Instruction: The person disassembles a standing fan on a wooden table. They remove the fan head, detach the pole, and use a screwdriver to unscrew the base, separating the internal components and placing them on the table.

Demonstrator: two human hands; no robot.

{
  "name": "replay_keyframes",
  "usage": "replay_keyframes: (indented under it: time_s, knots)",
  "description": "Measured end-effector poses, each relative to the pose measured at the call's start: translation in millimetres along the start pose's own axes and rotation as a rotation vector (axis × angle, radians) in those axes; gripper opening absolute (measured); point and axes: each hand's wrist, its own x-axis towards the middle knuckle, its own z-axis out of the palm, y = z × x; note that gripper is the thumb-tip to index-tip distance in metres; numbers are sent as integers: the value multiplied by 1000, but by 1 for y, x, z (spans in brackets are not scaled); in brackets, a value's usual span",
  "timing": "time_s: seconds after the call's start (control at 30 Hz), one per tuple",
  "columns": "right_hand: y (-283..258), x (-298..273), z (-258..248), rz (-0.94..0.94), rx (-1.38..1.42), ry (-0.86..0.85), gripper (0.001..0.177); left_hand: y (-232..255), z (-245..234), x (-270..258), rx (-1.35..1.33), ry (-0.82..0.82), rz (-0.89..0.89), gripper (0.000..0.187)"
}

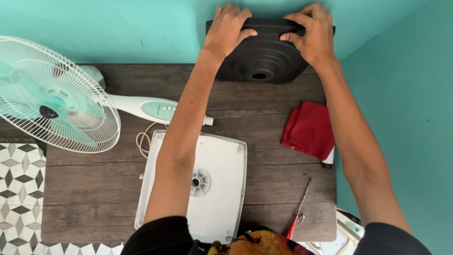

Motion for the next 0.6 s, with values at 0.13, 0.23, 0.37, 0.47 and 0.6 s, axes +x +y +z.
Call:
replay_keyframes:
  time_s: [0.13, 0.23, 0.37, 0.47, 0.6]
  knots:
    - [8, -4, 6, -35, -74, 92, 47, -7, 2, -19, 172, 199, 105, 48]
    - [6, -8, 17, -70, -105, 199, 47, -9, 3, -36, 270, 224, 103, 70]
    - [4, -18, 26, 0, -100, 242, 47, -4, 5, -49, 242, 285, 112, 78]
    - [5, -27, 27, 20, -121, 240, 49, 1, 9, -54, 230, 297, 70, 78]
    - [7, -34, 31, 107, -93, 316, 58, -2, 15, -53, 227, 302, 28, 77]
